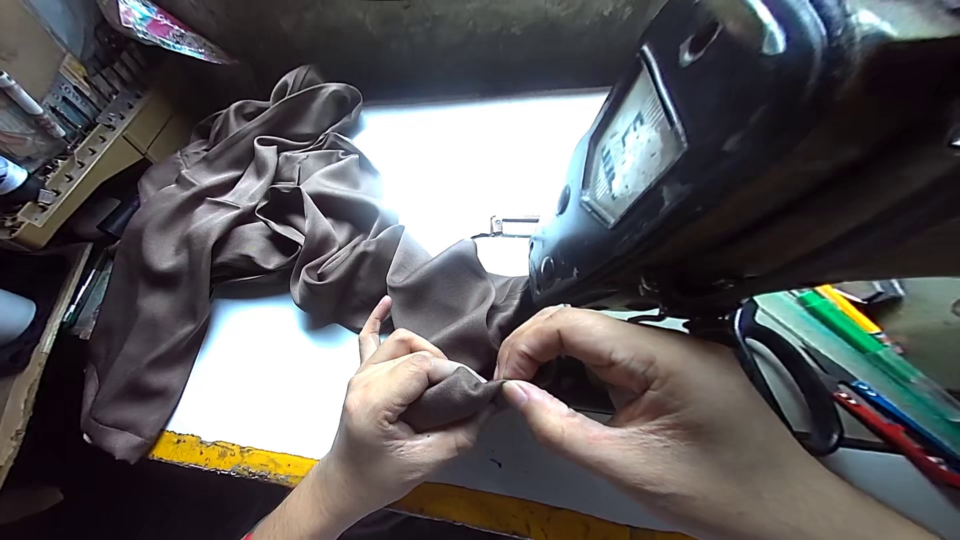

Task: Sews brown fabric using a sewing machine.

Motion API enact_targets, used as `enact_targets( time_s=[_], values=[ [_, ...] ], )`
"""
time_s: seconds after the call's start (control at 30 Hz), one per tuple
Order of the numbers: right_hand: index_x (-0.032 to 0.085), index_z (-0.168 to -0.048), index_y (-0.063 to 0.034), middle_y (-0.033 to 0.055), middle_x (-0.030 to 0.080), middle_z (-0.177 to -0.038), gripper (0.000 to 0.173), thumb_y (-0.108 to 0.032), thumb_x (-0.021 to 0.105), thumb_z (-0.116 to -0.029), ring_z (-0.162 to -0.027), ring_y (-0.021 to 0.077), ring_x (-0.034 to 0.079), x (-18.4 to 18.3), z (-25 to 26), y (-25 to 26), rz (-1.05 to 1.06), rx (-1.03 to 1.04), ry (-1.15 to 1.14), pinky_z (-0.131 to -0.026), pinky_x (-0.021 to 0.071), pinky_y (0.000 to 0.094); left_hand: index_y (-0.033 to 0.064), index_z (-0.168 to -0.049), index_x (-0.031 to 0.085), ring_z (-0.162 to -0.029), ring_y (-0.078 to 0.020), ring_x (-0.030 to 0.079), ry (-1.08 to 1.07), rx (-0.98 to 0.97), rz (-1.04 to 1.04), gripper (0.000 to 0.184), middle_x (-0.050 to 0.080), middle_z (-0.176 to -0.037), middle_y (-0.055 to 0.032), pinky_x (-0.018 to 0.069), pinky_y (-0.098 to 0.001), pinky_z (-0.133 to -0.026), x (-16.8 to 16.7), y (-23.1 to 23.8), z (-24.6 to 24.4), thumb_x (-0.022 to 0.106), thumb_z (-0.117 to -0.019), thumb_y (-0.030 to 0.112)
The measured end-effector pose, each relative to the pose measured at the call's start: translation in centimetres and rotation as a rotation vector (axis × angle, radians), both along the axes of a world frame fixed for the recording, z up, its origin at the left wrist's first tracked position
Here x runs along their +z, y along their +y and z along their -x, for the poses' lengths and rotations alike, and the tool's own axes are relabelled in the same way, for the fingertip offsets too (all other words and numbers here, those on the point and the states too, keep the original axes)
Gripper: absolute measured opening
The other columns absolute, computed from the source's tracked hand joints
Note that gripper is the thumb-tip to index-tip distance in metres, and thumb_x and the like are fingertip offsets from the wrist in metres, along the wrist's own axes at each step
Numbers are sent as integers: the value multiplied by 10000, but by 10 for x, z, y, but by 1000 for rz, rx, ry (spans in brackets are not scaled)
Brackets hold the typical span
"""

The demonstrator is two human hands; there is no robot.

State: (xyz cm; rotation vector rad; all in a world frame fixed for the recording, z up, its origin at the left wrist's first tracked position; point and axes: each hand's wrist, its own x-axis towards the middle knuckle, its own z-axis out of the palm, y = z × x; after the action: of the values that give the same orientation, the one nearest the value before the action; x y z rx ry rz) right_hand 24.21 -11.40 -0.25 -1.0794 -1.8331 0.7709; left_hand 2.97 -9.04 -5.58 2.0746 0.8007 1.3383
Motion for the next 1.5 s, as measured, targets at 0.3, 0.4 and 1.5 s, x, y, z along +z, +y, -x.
enact_targets(
  time_s=[0.3,0.4,1.5],
  values=[
    [686,-1075,-164,-80,667,-1044,168,-248,655,-933,-1001,14,634,0,-7,-1,-232,80,-239,-850,558,195,147,-917,678,-989,-54,662,118,41,-143,130,694,-884,72,235,-653,-1211,6,3,2,772,-830,170],
    [733,-1128,-133,-10,682,-1068,220,-278,655,-983,-1061,105,627,-2,-5,-6,-387,26,-368,-909,534,267,144,-896,671,-990,-61,657,153,48,-181,147,685,-871,67,211,-675,-1206,11,2,2,792,-827,191],
    [696,-996,-28,135,713,-1058,80,-24,616,-990,-1016,261,667,-62,-40,-72,-725,159,-510,-1064,474,427,96,-951,684,-784,-192,643,645,-587,-531,263,614,-725,-9,390,-569,-1128,13,37,8,539,-942,316]
  ],
)
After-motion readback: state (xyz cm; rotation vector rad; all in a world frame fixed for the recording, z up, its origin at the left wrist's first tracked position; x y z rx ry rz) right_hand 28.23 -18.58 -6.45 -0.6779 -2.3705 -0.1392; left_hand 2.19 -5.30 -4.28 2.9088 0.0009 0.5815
